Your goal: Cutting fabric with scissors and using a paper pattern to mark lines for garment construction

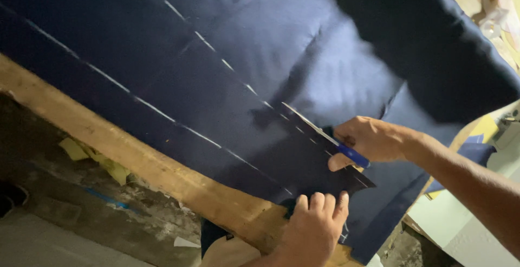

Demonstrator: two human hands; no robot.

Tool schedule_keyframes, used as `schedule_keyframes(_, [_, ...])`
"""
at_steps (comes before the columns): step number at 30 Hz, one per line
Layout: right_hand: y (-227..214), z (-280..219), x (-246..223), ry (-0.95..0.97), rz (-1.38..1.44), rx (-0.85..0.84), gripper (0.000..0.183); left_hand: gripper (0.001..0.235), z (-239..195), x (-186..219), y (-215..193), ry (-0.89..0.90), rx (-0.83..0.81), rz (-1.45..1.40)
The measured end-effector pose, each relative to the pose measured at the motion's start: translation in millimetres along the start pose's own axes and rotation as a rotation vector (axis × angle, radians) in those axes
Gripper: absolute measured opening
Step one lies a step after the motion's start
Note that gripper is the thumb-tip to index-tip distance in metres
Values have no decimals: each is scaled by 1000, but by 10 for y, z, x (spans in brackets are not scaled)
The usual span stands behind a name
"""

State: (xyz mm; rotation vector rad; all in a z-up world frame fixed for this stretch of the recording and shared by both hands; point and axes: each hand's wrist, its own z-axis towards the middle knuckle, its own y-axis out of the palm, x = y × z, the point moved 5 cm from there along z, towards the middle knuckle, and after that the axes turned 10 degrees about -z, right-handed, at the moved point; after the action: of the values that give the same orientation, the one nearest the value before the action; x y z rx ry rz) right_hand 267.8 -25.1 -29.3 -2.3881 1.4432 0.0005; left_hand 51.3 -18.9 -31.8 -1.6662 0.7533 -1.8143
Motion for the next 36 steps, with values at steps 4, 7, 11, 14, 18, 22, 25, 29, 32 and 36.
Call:
schedule_keyframes(4, [-62, -174, -159, 87, 173, -6, 40, 43, -11, 11, -43, 29, -93, 32])
schedule_keyframes(7, [-104, -138, -167, 79, 197, -21, 41, 44, -11, -13, 6, 38, -64, 12])
schedule_keyframes(11, [-224, -62, -338, 50, 59, -55, 51, 42, -16, 2, 33, 57, -51, 68])
schedule_keyframes(14, [-235, -9, -361, 40, 2, -13, 56, 32, 29, -14, -70, 66, 34, 65])
schedule_keyframes(18, [-149, 15, -339, 68, 165, 30, 47, 40, -8, -44, -14, 110, -23, 9])
schedule_keyframes(22, [-194, -8, -396, 78, 262, 10, 44, 29, 14, -25, 4, 123, 52, 11])
schedule_keyframes(25, [-325, -57, -621, 109, 280, -76, 30, 22, -16, -22, 198, 87, 91, -43])
schedule_keyframes(29, [-398, 30, -698, 64, 145, -27, 41, 48, -82, -23, 501, 68, -266, -69])
schedule_keyframes(32, [-352, 76, -687, 41, 167, 24, 44, 49, -76, -30, 626, 56, -332, -115])
schedule_keyframes(36, [-242, 203, -534, 31, 249, 84, 40, 59, 2, -62, 547, 3, -690, -218])
